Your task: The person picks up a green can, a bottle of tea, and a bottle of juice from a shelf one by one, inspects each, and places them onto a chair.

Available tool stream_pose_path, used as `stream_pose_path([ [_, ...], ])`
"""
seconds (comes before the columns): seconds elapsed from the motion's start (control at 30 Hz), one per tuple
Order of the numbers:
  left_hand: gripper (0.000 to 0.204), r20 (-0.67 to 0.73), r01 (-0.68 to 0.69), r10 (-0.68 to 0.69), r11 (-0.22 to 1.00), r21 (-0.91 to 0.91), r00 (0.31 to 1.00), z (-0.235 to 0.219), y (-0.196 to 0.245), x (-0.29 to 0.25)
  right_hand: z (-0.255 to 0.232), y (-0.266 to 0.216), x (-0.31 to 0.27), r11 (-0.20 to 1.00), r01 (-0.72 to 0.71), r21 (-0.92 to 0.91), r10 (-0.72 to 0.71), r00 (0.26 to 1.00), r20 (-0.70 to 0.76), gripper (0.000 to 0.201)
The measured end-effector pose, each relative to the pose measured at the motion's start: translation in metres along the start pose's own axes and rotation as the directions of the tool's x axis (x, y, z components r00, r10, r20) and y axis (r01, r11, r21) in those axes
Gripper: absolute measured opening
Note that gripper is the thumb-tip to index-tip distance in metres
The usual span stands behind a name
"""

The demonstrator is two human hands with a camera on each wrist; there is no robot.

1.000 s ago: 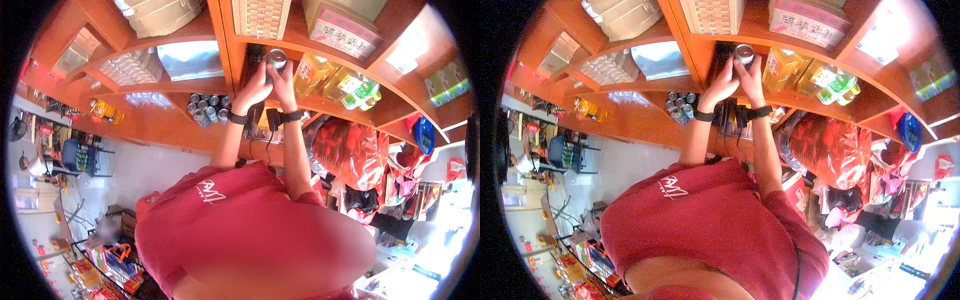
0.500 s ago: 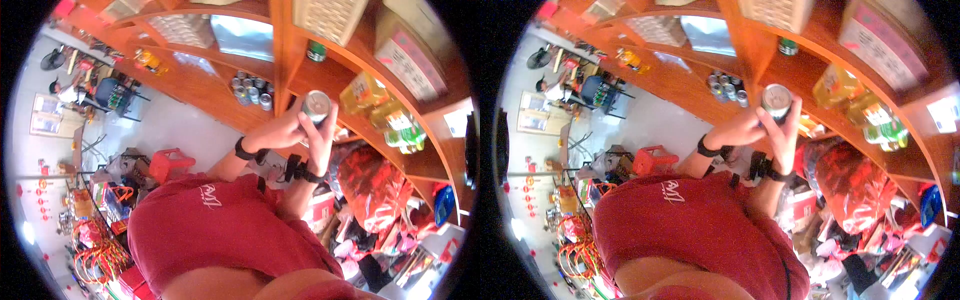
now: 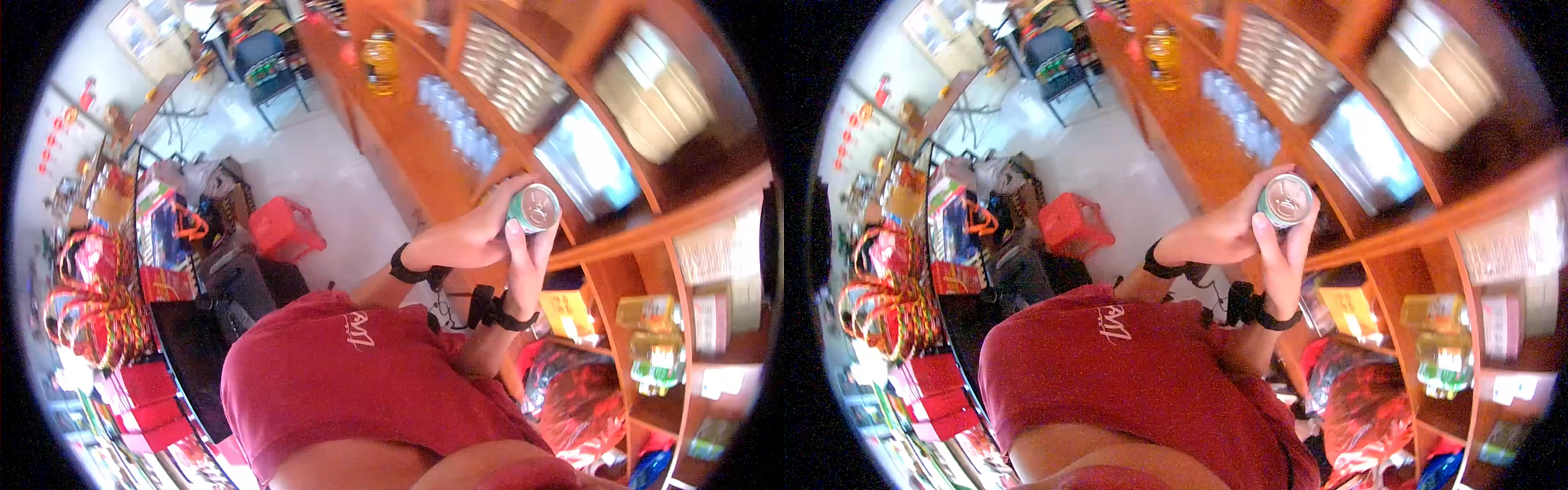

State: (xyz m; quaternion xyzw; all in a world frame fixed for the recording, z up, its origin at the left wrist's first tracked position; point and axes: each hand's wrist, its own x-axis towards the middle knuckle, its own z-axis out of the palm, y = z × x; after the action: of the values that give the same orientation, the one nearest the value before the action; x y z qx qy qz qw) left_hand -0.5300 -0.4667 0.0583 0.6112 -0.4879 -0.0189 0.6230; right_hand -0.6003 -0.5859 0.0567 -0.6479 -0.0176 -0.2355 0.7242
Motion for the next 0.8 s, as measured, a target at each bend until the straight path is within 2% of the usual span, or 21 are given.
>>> stream_pose_path([
  [0.1, 0.086, -0.135, 0.065, -0.068, 0.997, -0.032, 0.988, -0.084, -0.005, -0.040, 0.091, 0.024, 0.024, 0.999, 0.020, 0.028, -0.025, 0.983, 0.179, 0.059],
  [0.17, 0.086, -0.225, 0.091, -0.077, 0.995, 0.052, 0.971, -0.138, -0.006, -0.068, 0.150, 0.037, 0.034, 0.999, 0.044, 0.014, -0.046, 0.957, 0.287, 0.059],
  [0.2, 0.086, -0.268, 0.108, -0.080, 0.990, 0.094, 0.960, -0.163, -0.006, -0.082, 0.182, 0.037, 0.034, 0.999, -0.016, 0.052, -0.001, 0.952, 0.307, 0.058],
  [0.4, 0.081, -0.451, 0.208, -0.106, 0.961, 0.183, 0.886, -0.293, 0.018, -0.150, 0.329, 0.074, 0.052, 0.991, -0.082, 0.107, 0.012, 0.842, 0.540, 0.056],
  [0.57, 0.079, -0.552, 0.291, -0.165, 0.945, 0.149, 0.817, -0.357, 0.016, -0.182, 0.403, 0.113, 0.071, 0.993, -0.070, 0.095, -0.007, 0.769, 0.639, 0.056],
  [0.8, 0.078, -0.630, 0.342, -0.205, 0.934, 0.103, 0.749, -0.421, -0.044, -0.189, 0.462, 0.164, 0.124, 0.987, -0.156, 0.040, 0.081, 0.693, 0.716, 0.051],
])
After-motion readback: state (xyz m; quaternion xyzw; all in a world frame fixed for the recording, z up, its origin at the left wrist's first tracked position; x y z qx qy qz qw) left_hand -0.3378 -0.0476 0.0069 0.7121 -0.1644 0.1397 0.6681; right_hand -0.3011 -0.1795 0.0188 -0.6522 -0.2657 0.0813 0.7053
